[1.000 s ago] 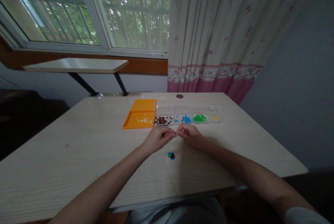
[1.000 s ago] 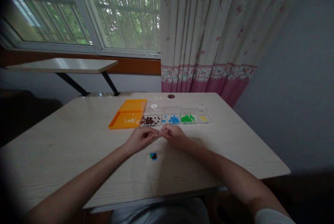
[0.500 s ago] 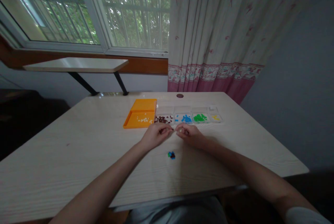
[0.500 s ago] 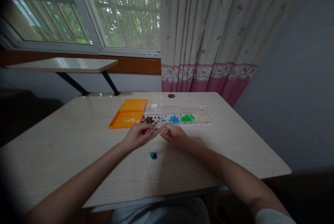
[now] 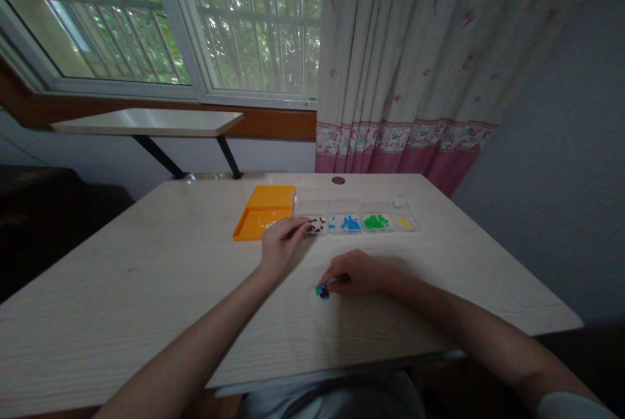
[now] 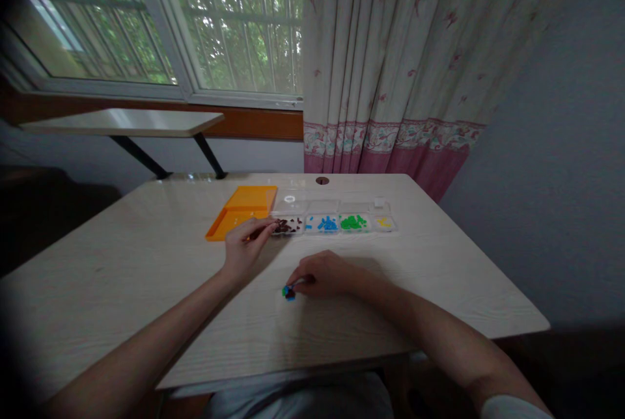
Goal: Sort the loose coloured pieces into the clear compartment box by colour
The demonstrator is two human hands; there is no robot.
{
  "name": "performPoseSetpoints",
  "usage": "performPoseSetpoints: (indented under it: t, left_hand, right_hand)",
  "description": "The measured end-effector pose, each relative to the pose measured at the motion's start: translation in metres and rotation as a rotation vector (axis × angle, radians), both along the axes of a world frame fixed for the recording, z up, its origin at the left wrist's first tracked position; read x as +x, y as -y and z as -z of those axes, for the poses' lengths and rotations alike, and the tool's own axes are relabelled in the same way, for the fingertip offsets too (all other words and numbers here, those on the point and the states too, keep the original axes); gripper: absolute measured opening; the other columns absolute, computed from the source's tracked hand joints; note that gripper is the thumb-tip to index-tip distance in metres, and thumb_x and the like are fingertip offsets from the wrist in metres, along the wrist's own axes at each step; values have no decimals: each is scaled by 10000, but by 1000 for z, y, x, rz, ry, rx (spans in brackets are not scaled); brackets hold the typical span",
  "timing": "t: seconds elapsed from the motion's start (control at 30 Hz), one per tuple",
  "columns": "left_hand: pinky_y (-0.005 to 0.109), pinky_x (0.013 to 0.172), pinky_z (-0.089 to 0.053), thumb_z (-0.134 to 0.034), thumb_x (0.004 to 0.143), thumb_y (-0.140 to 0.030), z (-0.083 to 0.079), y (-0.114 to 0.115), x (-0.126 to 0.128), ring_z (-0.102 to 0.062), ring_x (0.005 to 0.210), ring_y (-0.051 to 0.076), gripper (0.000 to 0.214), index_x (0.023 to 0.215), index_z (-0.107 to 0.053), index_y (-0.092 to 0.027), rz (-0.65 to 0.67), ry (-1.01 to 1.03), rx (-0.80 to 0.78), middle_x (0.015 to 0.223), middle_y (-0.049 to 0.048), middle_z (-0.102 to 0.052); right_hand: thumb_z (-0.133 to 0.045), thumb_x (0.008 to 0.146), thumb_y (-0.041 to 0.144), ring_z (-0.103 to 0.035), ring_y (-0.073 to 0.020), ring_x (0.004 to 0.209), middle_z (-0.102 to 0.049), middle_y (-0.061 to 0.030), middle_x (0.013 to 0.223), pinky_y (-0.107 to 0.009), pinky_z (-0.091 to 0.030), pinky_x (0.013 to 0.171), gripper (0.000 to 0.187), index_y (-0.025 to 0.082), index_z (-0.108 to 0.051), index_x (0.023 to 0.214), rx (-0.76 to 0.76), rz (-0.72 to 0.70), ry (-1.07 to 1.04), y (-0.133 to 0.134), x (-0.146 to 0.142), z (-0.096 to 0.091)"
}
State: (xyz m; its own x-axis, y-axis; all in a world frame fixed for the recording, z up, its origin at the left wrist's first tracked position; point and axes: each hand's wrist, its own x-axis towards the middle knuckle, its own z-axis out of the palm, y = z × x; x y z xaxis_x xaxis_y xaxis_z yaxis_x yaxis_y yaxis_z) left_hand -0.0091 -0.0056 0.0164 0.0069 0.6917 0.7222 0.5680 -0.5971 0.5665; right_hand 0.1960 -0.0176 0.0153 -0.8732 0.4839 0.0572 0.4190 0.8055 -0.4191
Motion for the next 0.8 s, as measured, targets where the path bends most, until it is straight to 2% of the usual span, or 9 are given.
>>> performPoseSetpoints:
  t: [0.4,0.5,0.6,0.7,0.8]
  left_hand:
    - [227,697,-464,-569,789,-294,0,0,0,-618,741,139,151,801,-665,-178,4,-14,19,800,37,-684]
    - [217,692,-459,-564,789,-293,1,-2,-1,-615,744,136,159,807,-666,-172,11,-14,-21,812,40,-683]
    - [202,615,-446,-559,784,-309,5,-7,-4,-595,651,122,181,800,-669,-166,-9,-24,-80,761,31,-678]
    - [194,521,-402,-541,782,-343,12,-15,-7,-539,530,106,224,793,-671,-160,-69,-68,-167,645,10,-650]
    - [195,488,-364,-528,777,-376,16,-22,-10,-516,500,109,259,797,-671,-162,-166,-118,-254,573,-4,-614]
  right_hand:
    - [-545,774,269,-511,-78,575,-606,19,671,-171,-353,579,228,250,-662,968,17,-5,-10,0,1,1]
    - [-552,773,285,-503,-73,553,-611,20,667,-171,-353,567,211,235,-666,944,2,9,-14,-1,2,3]
    - [-545,781,270,-527,-77,581,-629,13,703,-167,-367,577,191,217,-665,920,-25,14,-24,-3,2,6]
    - [-503,805,218,-561,-92,681,-646,-10,799,-171,-392,645,177,185,-649,900,-71,18,-82,-5,2,8]
    - [-480,823,220,-546,-96,666,-630,-12,764,-181,-398,644,165,169,-618,899,-105,91,-153,-7,2,10]
